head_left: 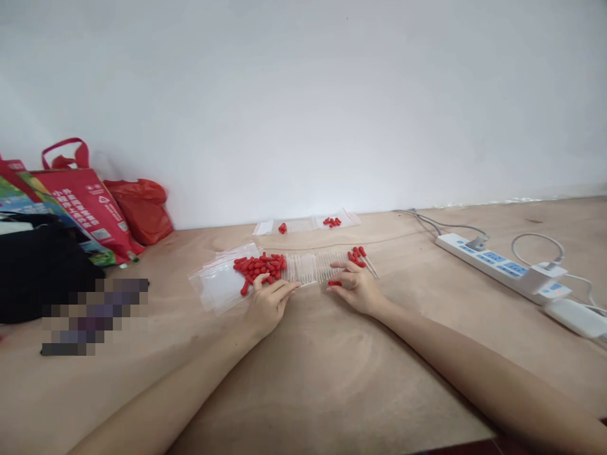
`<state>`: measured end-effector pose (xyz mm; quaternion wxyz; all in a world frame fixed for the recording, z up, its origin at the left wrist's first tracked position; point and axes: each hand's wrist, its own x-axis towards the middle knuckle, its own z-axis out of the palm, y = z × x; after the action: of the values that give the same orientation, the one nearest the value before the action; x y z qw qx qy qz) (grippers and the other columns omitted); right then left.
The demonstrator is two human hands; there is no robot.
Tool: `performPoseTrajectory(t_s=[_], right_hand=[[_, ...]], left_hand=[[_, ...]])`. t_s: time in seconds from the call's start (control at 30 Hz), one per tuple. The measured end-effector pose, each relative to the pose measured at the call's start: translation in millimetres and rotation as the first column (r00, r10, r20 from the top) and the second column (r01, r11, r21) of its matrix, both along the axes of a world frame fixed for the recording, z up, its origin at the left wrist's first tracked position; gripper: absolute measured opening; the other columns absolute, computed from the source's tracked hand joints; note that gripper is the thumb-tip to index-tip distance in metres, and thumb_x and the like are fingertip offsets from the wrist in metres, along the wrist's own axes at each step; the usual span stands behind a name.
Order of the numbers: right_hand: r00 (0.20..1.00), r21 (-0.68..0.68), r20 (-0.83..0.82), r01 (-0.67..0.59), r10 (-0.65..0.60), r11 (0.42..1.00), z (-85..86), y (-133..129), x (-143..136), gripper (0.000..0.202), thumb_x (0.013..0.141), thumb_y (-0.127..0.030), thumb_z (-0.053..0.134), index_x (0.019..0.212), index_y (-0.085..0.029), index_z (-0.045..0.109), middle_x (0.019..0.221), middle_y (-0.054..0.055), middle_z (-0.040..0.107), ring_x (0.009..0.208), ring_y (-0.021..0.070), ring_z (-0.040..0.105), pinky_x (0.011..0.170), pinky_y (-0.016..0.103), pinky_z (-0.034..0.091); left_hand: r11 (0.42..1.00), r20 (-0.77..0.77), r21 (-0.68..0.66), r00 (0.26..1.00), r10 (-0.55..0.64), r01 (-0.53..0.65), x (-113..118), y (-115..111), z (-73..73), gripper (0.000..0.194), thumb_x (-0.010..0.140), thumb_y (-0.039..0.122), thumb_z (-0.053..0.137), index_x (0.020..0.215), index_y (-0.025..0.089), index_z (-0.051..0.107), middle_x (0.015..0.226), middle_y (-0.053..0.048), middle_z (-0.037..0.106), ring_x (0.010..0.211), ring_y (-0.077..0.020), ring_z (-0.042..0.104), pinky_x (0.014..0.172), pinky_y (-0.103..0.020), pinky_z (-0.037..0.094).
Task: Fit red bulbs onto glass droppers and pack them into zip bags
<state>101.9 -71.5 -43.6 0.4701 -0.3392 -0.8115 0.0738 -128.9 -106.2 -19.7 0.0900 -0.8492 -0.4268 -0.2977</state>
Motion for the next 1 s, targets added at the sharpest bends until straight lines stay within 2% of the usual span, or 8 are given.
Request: performPoseTrajectory(t_s=[0.1,0.17,0.37,0.63,0.73,0.87,1.0], right_hand=[[0.991,0.011,0.133,0.01,-0.011,1.0,2.7,-6.1,-2.1,0.012,0.078,-0.03,0.056,0.081,-0.022,0.065,0.086,0.004,0.066,0.078,0.0167,0.059,0.079,0.038,0.037],[0.98,0.024,0.197,0.024,-0.028,0.999,4.4,-8.5,-2.1,0.013,0.078,-0.031,0.056,0.083,-0.023,0.065,0.081,0.003,0.067,0.075,0.0162,0.058,0.079,0.038,0.034],[0.972,0.042,0.234,0.011,-0.021,0.999,7.8,-12.5,-4.2,0.015,0.079,-0.033,0.055,0.085,-0.024,0.065,0.082,0.002,0.067,0.074,0.0149,0.057,0.079,0.037,0.03],[0.969,0.037,0.244,-0.055,0.045,0.998,8.0,-16.2,-6.4,0.013,0.081,-0.028,0.053,0.088,-0.025,0.063,0.083,0.001,0.068,0.078,0.0137,0.06,0.092,0.043,0.023],[0.975,0.034,0.215,-0.068,0.059,0.997,6.4,-15.0,-6.7,0.012,0.08,-0.027,0.053,0.086,-0.023,0.063,0.083,0.002,0.067,0.076,0.0142,0.06,0.09,0.042,0.028],[0.98,0.032,0.152,-0.139,0.132,0.99,4.9,-14.3,-8.7,0.014,0.08,-0.027,0.053,0.088,-0.021,0.063,0.084,0.005,0.066,0.076,0.0157,0.059,0.074,0.033,0.041],[0.974,0.035,0.113,-0.2,0.195,0.979,4.4,-14.9,-10.7,0.016,0.082,-0.027,0.05,0.091,-0.02,0.062,0.084,0.007,0.066,0.076,0.016,0.058,0.068,0.03,0.045]], left_hand=[[1.0,-0.002,-0.016,1.0,-0.024,0.024,0.8,1.1,-3.3,0.025,0.086,0.014,0.038,0.095,0.022,0.06,0.084,-0.001,0.068,0.074,-0.0133,0.06,0.092,-0.039,0.024],[0.998,-0.005,-0.032,0.999,-0.046,0.046,2.5,1.8,-3.5,0.026,0.086,0.014,0.038,0.095,0.023,0.06,0.086,-0.001,0.068,0.075,-0.0132,0.06,0.092,-0.039,0.023],[0.998,-0.024,-0.05,0.999,-0.038,0.037,2.1,1.3,-3.1,0.025,0.086,0.016,0.04,0.094,0.024,0.062,0.087,-0.002,0.068,0.075,-0.0137,0.059,0.087,-0.039,0.025],[0.998,-0.038,-0.032,0.998,-0.046,0.045,1.4,1.5,-3.3,0.026,0.086,0.017,0.039,0.094,0.025,0.063,0.087,-0.002,0.068,0.076,-0.0136,0.058,0.083,-0.036,0.028],[0.998,-0.024,-0.006,0.998,-0.063,0.063,3.8,-0.5,-1.7,0.025,0.087,0.018,0.039,0.093,0.024,0.063,0.085,-0.002,0.067,0.074,-0.013,0.058,0.083,-0.036,0.028],[0.999,-0.004,-0.025,0.999,-0.035,0.035,8.1,-4.0,0.4,0.023,0.087,0.025,0.04,0.09,0.023,0.063,0.087,-0.003,0.067,0.076,-0.0136,0.058,0.079,-0.034,0.028],[0.998,-0.014,-0.061,1.0,-0.025,0.024,9.4,-4.7,0.1,0.026,0.088,0.029,0.038,0.089,0.023,0.064,0.084,-0.002,0.068,0.072,-0.0133,0.058,0.077,-0.033,0.027]])
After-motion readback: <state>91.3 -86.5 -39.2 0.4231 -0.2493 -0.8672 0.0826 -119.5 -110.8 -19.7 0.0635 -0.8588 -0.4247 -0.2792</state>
